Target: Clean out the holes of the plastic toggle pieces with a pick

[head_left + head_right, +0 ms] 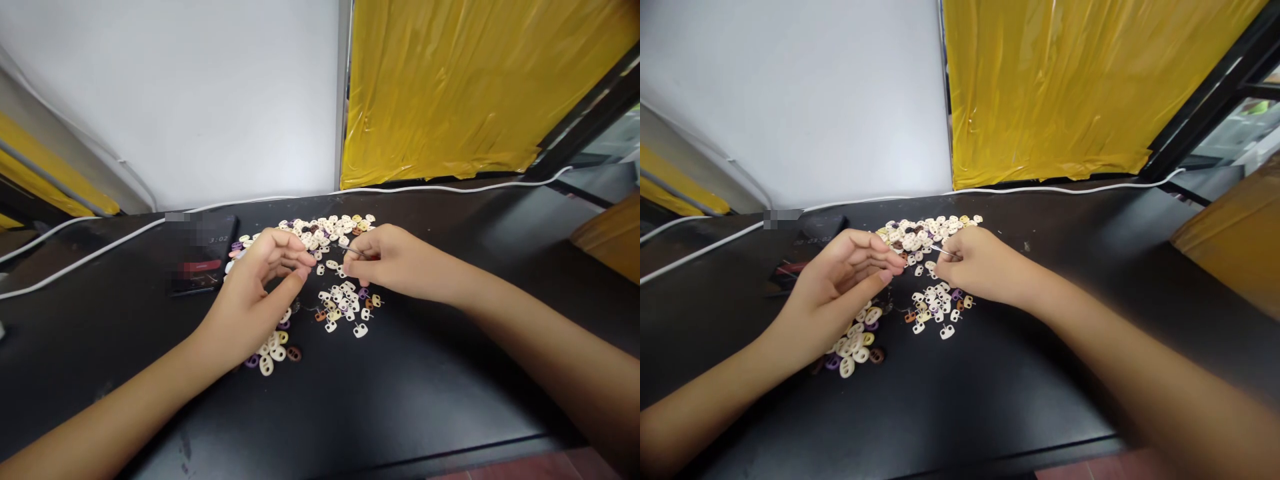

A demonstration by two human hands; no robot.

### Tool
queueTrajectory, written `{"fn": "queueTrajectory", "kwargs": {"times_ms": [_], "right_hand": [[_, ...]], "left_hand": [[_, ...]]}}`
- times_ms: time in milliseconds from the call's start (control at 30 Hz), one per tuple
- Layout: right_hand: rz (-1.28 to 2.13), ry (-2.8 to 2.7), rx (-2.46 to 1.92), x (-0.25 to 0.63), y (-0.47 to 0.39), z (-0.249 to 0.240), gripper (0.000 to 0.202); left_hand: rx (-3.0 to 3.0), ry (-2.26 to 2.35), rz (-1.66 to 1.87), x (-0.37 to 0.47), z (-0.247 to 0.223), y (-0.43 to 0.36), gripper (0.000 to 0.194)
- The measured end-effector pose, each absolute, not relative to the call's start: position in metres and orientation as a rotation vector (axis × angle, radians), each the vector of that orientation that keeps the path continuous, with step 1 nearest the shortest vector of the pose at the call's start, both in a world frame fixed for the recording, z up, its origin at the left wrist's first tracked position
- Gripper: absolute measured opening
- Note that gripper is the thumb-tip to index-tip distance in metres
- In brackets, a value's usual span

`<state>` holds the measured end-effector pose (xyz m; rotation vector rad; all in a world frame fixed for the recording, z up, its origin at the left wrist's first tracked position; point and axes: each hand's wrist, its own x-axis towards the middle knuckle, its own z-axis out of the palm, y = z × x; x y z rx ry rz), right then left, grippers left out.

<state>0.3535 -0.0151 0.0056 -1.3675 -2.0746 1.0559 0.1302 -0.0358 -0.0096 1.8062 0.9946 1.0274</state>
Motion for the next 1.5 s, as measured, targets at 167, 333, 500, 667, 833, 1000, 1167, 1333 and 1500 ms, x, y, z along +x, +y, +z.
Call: {"fn": "queueTrajectory", "kwargs": {"times_ms": [167,333,500,667,833,1000,1167,1333,1500], "right_hand": [[1.046,-2.133,-1.524,0.362,-0.009,0.002,0.021],[0.941,-2.159,-1.609,0.359,-0.011,-0.001,0.019],[0.880,-2.164,-1.569,0.358,-0.012,-0.001,0.021],[0.482,-2.095,-1.603,0.361,-0.006,-0.004,0.019],[0.190,-2.113,-1.572,0.361,0.005,-0.011,0.011],[0.150,-2.123,-1.590,0.350,0.009,-0.022,0.014],[0.152,-2.050,-1.617,0.344,0.010,-0.027,0.011],[0.272,-1.983,-1.582,0.347,0.011,-0.023,0.008],[0.582,-1.853,-1.445,0.348,0.004,-0.013,0.015]], "left_hand": [[1.965,1.069,1.047,0.124,-0.008,-0.029,0.022],[2.221,1.143,0.822,0.122,-0.005,-0.025,0.018],[2.458,1.206,0.678,0.119,-0.008,-0.021,0.023],[2.609,1.169,0.598,0.110,-0.011,-0.013,0.022],[2.659,1.151,0.546,0.102,-0.012,-0.007,0.021],[2.668,1.121,0.572,0.100,-0.014,-0.007,0.021],[2.629,1.078,0.608,0.100,-0.012,-0.005,0.022],[2.660,0.919,0.537,0.095,-0.010,-0.010,0.029],[2.614,0.886,0.574,0.092,-0.005,-0.021,0.028]]}}
